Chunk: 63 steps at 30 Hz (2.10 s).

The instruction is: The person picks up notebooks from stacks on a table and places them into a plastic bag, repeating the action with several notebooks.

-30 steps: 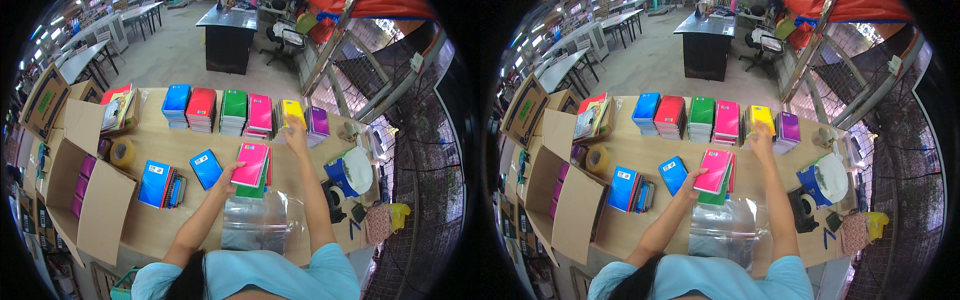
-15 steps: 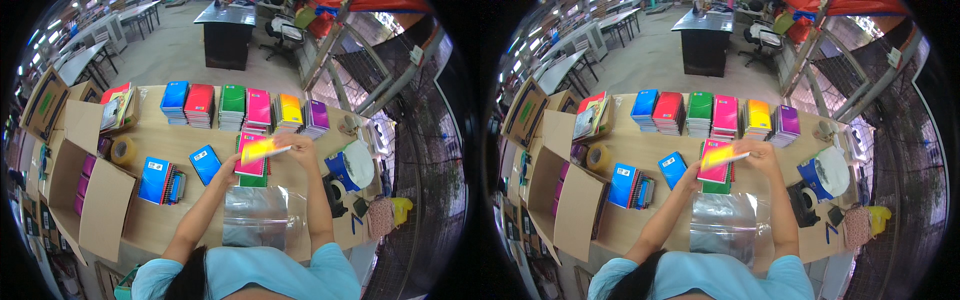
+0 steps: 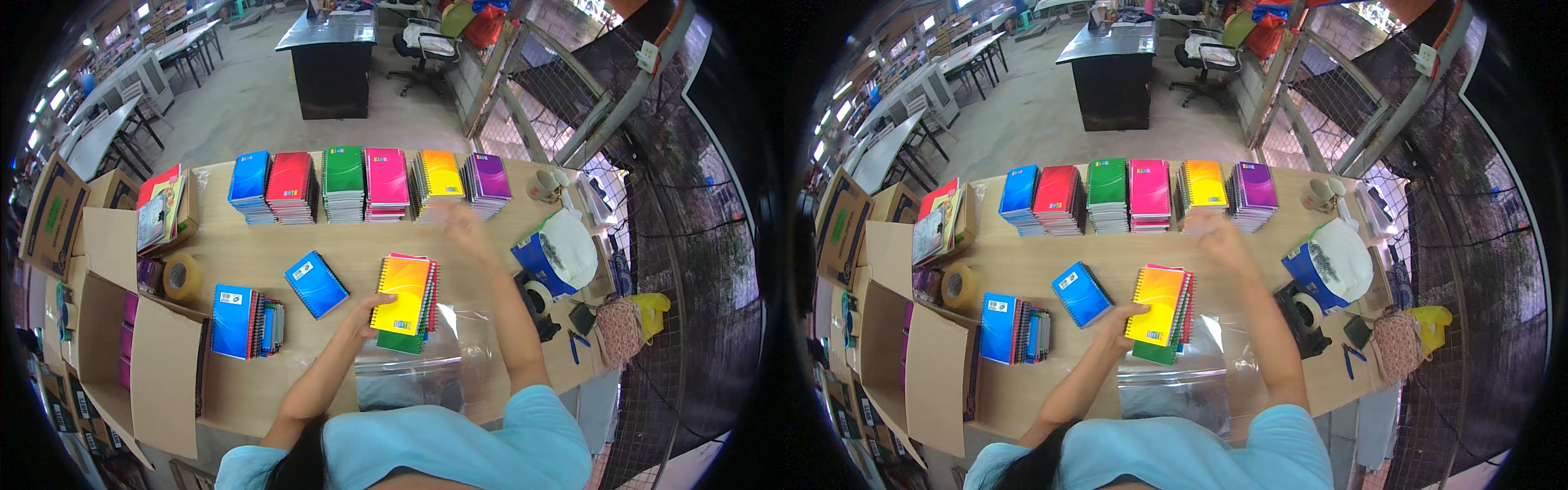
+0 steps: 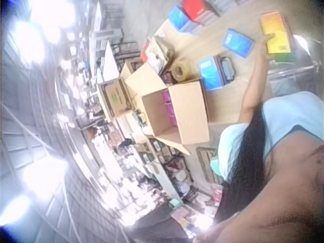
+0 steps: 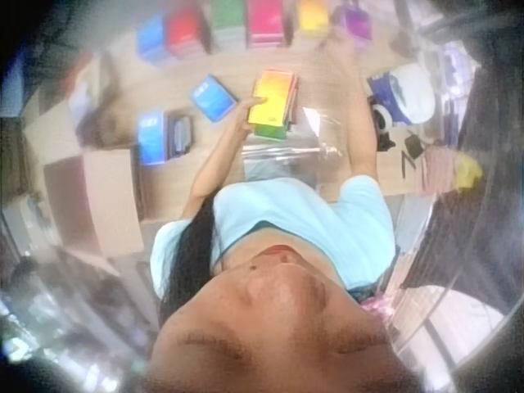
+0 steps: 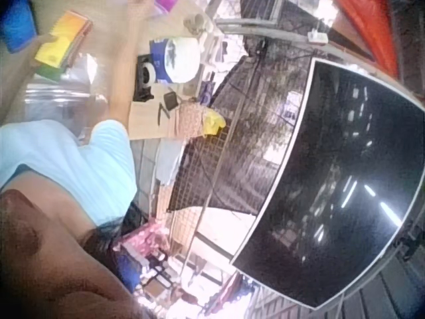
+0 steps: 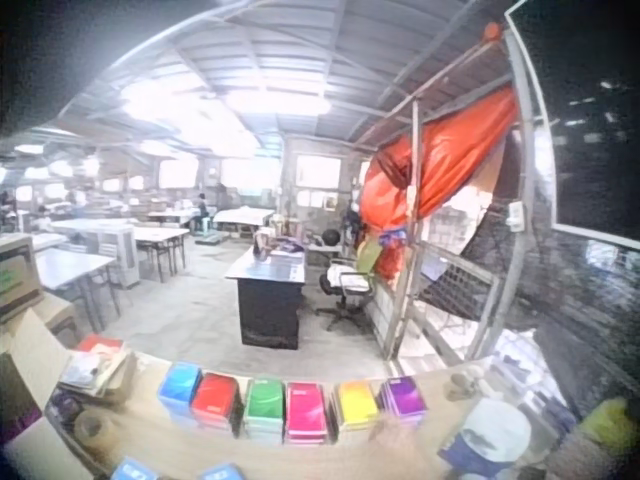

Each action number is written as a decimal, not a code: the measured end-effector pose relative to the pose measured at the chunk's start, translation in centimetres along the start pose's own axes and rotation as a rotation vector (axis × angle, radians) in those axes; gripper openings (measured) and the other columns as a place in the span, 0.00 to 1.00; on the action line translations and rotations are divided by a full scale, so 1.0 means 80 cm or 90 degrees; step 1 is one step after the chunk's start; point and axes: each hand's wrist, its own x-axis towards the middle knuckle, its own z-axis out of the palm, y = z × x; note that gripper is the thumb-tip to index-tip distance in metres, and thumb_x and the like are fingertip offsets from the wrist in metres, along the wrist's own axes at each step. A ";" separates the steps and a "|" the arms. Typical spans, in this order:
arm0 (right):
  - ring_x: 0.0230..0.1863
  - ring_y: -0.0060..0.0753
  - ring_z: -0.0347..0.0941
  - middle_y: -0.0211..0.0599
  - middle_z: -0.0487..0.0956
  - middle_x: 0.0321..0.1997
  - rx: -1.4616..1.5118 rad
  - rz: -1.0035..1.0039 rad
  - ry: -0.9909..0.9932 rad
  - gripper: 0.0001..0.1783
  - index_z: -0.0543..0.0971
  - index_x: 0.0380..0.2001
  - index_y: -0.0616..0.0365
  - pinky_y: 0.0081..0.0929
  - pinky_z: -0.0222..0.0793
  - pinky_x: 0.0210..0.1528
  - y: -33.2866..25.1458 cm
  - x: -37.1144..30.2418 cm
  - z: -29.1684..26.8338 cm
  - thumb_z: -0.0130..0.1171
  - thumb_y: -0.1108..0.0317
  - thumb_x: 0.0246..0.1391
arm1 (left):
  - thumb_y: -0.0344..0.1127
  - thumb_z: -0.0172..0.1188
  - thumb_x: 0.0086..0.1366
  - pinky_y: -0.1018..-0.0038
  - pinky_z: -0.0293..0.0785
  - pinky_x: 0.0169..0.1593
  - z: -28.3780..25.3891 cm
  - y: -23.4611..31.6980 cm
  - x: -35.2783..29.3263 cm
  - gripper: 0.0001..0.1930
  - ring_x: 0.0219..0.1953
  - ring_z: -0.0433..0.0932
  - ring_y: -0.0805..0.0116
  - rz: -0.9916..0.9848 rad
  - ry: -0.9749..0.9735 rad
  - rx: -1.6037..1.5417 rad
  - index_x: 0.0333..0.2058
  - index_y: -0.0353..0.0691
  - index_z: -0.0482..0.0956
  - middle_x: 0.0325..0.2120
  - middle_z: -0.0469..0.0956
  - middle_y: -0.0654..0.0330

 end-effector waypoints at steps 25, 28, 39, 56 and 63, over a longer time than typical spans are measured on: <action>0.40 0.38 0.79 0.43 0.83 0.38 -0.437 0.607 -0.002 0.16 0.83 0.34 0.60 0.33 0.72 0.47 0.158 0.161 -0.146 0.65 0.65 0.38 | 0.34 0.60 0.57 0.62 0.77 0.49 -0.026 -0.003 0.015 0.23 0.44 0.79 0.59 0.120 0.011 -0.004 0.50 0.30 0.69 0.45 0.77 0.50; 0.41 0.40 0.79 0.42 0.83 0.38 -0.246 0.671 0.080 0.18 0.83 0.33 0.58 0.34 0.71 0.47 0.172 0.135 -0.190 0.67 0.61 0.37 | 0.34 0.60 0.57 0.63 0.77 0.48 -0.018 -0.009 0.024 0.23 0.43 0.79 0.60 0.128 -0.008 0.006 0.50 0.31 0.69 0.44 0.77 0.51; 0.43 0.42 0.77 0.39 0.81 0.41 -0.497 0.618 0.080 0.27 0.81 0.40 0.57 0.40 0.71 0.44 0.125 0.143 -0.122 0.72 0.57 0.34 | 0.33 0.60 0.55 0.62 0.76 0.49 -0.038 -0.011 0.011 0.24 0.43 0.79 0.59 0.226 0.032 -0.009 0.50 0.30 0.69 0.42 0.78 0.52; 0.44 0.35 0.75 0.34 0.78 0.46 0.686 0.182 0.162 0.18 0.74 0.47 0.53 0.45 0.71 0.43 0.035 -0.034 -0.074 0.57 0.56 0.58 | 0.30 0.60 0.57 0.62 0.79 0.44 -0.046 -0.006 -0.035 0.22 0.40 0.80 0.60 0.255 0.030 0.007 0.49 0.32 0.68 0.41 0.78 0.51; 0.43 0.35 0.77 0.36 0.78 0.47 0.953 0.224 -0.075 0.17 0.73 0.49 0.56 0.37 0.72 0.49 -0.018 -0.155 0.054 0.54 0.59 0.60 | 0.32 0.58 0.59 0.61 0.77 0.48 -0.029 -0.041 -0.039 0.24 0.44 0.78 0.59 0.299 -0.002 -0.014 0.54 0.35 0.64 0.45 0.75 0.51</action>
